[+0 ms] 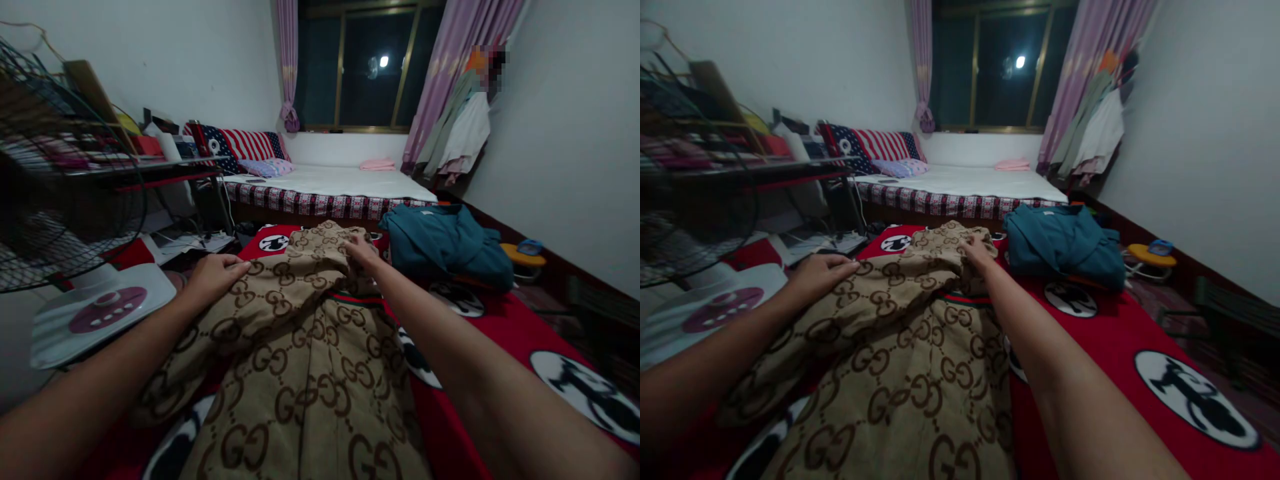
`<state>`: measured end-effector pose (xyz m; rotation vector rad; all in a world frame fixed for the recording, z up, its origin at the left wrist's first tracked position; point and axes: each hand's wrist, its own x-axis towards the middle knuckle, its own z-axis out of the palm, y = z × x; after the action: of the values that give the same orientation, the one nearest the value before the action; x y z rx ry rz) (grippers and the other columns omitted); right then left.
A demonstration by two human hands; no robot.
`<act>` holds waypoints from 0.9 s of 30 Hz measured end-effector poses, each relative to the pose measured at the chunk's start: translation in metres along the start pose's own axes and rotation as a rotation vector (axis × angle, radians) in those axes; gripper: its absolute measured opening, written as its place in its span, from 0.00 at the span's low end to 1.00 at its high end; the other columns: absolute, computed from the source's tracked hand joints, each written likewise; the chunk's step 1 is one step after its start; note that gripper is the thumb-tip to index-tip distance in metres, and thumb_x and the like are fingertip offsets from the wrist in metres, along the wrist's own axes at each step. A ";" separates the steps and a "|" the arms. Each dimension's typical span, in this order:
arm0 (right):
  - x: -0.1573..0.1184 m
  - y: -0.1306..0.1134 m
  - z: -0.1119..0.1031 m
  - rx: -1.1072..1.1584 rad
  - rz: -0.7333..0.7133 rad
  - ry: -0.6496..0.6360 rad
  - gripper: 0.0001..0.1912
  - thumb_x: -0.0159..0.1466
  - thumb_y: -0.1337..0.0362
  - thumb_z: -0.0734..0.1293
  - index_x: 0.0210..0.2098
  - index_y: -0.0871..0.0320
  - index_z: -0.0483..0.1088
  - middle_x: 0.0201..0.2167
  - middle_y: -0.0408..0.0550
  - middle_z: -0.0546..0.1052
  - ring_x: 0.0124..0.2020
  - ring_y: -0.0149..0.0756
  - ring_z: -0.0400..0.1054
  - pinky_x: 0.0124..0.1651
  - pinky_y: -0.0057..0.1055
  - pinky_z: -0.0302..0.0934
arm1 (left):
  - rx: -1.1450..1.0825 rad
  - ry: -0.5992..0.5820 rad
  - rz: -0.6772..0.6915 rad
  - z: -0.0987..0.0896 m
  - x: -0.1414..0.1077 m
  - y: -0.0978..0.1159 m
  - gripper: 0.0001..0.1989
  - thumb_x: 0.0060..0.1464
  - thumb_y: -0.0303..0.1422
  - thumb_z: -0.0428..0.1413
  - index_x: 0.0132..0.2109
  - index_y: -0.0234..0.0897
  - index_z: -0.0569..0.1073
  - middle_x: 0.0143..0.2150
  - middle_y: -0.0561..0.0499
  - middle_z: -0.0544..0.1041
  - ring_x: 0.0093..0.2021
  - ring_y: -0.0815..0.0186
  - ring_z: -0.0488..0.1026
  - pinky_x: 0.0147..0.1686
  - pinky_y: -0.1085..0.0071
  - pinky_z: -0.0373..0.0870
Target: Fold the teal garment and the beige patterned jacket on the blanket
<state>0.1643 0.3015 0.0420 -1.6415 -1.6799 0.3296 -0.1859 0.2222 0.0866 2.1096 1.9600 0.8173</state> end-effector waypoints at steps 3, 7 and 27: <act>-0.012 -0.002 0.014 -0.085 -0.066 -0.135 0.19 0.62 0.61 0.64 0.51 0.61 0.69 0.50 0.53 0.75 0.50 0.37 0.69 0.52 0.32 0.62 | 0.118 -0.062 0.017 0.015 0.010 -0.015 0.18 0.51 0.46 0.52 0.35 0.39 0.80 0.33 0.48 0.80 0.37 0.55 0.76 0.34 0.69 0.67; -0.012 -0.005 0.007 -0.215 -0.091 -0.169 0.16 0.59 0.66 0.66 0.47 0.58 0.72 0.50 0.51 0.75 0.53 0.40 0.66 0.56 0.33 0.58 | 0.281 0.106 0.277 0.014 -0.006 0.010 0.15 0.53 0.38 0.54 0.45 0.38 0.78 0.44 0.43 0.76 0.46 0.53 0.72 0.45 0.61 0.67; 0.005 -0.001 -0.023 -0.559 0.181 0.056 0.16 0.64 0.67 0.59 0.46 0.64 0.73 0.45 0.63 0.75 0.49 0.48 0.70 0.49 0.35 0.61 | 0.302 -0.270 0.826 0.077 -0.060 0.075 0.18 0.53 0.20 0.47 0.44 0.41 0.76 0.41 0.47 0.73 0.43 0.59 0.68 0.39 0.66 0.69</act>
<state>0.1792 0.2989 0.0599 -2.1907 -1.6760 -0.1173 -0.0828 0.1736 0.0392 3.0585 1.0943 0.2831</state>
